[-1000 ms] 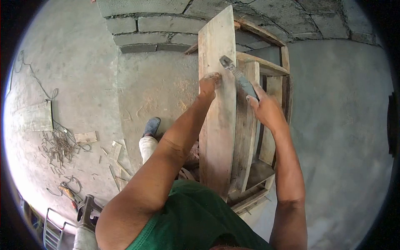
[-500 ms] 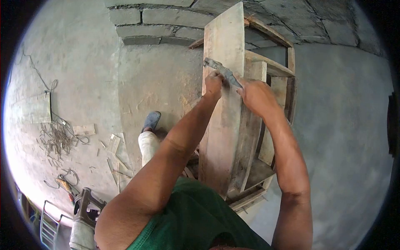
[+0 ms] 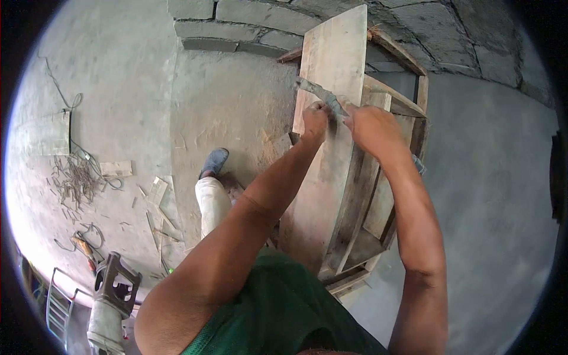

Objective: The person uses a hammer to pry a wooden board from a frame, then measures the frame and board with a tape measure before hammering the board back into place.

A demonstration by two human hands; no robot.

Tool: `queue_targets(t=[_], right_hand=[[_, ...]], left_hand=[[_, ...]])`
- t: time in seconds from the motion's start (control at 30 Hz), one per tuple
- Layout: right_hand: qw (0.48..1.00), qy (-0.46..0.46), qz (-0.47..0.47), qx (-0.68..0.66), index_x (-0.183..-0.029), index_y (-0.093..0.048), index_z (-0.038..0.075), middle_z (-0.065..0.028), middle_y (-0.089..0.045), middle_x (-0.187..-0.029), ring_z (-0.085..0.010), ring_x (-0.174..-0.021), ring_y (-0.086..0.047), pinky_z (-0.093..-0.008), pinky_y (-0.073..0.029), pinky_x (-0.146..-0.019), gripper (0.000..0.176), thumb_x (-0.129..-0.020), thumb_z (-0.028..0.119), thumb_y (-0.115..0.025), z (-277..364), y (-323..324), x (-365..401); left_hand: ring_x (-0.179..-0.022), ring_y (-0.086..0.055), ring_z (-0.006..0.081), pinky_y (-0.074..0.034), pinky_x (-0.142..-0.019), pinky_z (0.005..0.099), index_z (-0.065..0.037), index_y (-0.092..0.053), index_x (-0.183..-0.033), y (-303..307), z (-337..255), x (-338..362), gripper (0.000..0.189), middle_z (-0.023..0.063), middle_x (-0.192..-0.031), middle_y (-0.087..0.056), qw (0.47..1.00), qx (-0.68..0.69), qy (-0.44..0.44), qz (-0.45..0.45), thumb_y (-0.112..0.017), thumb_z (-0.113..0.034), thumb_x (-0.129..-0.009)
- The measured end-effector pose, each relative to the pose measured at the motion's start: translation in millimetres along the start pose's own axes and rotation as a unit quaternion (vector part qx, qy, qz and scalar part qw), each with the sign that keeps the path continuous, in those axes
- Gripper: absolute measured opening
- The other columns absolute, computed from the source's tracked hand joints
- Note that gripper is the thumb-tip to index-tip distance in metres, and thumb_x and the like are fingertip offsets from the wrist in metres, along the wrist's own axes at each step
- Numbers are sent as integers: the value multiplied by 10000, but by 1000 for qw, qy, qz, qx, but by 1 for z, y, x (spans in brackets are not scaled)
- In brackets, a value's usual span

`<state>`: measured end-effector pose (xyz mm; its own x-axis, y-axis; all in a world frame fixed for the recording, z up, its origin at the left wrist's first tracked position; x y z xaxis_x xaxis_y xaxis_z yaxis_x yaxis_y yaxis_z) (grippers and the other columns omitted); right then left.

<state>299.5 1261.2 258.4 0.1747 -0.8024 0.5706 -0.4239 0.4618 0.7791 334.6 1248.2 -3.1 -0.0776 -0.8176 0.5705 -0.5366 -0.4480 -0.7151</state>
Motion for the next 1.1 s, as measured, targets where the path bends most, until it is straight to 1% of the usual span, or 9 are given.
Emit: queue_targets(t=[0.23,0.33,0.4,0.47,0.5,0.57,0.67,1.0,1.1], right_hand=[[996,-15,62,66,-1286,-585,142,-219,-670,-919,-394,-893,-643,-488,-491,-785,396,-905,248,-590,-12,-9,-14],[999,-11,32,37,-1360,-526,204,-206,-673,-926,-396,-888,-640,-488,-490,-782,454,-913,261,-582,0,8,2],[1000,-13,16,5,-1385,-500,227,-198,-675,-930,-396,-885,-638,-486,-490,-779,476,-917,268,-577,8,26,11],[1000,-6,12,-4,-1388,-495,247,-194,-675,-943,-396,-890,-635,-485,-493,-780,474,-922,279,-572,12,33,17],[1000,-8,16,-5,-1388,-495,247,-194,-675,-943,-396,-890,-635,-485,-493,-780,474,-922,279,-572,12,30,18],[1000,4,16,-1,-1378,-508,229,-196,-675,-949,-385,-897,-640,-486,-493,-779,464,-921,281,-569,12,25,14],[993,36,65,95,-1368,-520,205,-195,-677,-946,-375,-891,-647,-487,-492,-774,454,-924,283,-566,-13,-13,-12],[997,64,-28,14,-1284,-590,162,-204,-674,-930,-368,-912,-645,-481,-502,-795,395,-897,245,-596,45,34,-14],[994,56,35,90,-1071,-680,108,-193,-686,-944,-364,-892,-671,-486,-522,-766,253,-856,177,-566,16,12,-31]], left_hand=[[-649,-520,124,-415,-605,277,18,-657,-790,-1,-25,14,78,24,-705,-594,998,-54,-36,-27,-607,-38,-811],[-806,-605,187,-471,-710,304,71,-641,-974,-6,-35,35,266,97,-859,-647,986,-167,-19,24,-677,-133,-807],[-1089,-581,284,-467,-909,361,106,-512,-1217,-6,-9,47,646,206,-1155,-606,980,-193,-29,40,-763,-267,-752],[-1362,-343,388,-334,-1098,421,109,-237,-1421,-15,17,91,1085,294,-1455,-335,944,-290,-23,158,-828,-391,-661],[-1362,-343,388,-334,-1098,421,109,-237,-1421,-17,19,112,1085,294,-1455,-335,944,-289,-18,160,-828,-391,-661],[-1426,-168,408,-202,-1157,441,166,-51,-1436,-23,9,138,1154,351,-1503,-155,795,-591,-41,134,-760,-350,-686],[-1445,89,445,1,-1195,464,202,29,-1414,-19,29,124,1163,378,-1514,-7,776,-606,-47,169,-727,-289,-679],[-1446,-21,458,-77,-1195,465,180,-15,-1434,-13,12,130,1151,372,-1518,-59,809,-558,-73,168,-741,-235,-643],[-1437,-25,477,-77,-1192,470,234,-17,-1395,-17,2,133,1116,429,-1479,-64,799,-564,-95,185,-708,-267,-677]])
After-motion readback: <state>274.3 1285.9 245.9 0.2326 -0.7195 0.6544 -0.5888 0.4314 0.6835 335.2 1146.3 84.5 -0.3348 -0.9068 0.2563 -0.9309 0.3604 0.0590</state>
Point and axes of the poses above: each hand's wrist, its own x-axis away from the middle knuckle, its own y-axis out of the back of the hand, z = x × y, the point moved 5 cm from there along -x, towards the middle knuckle
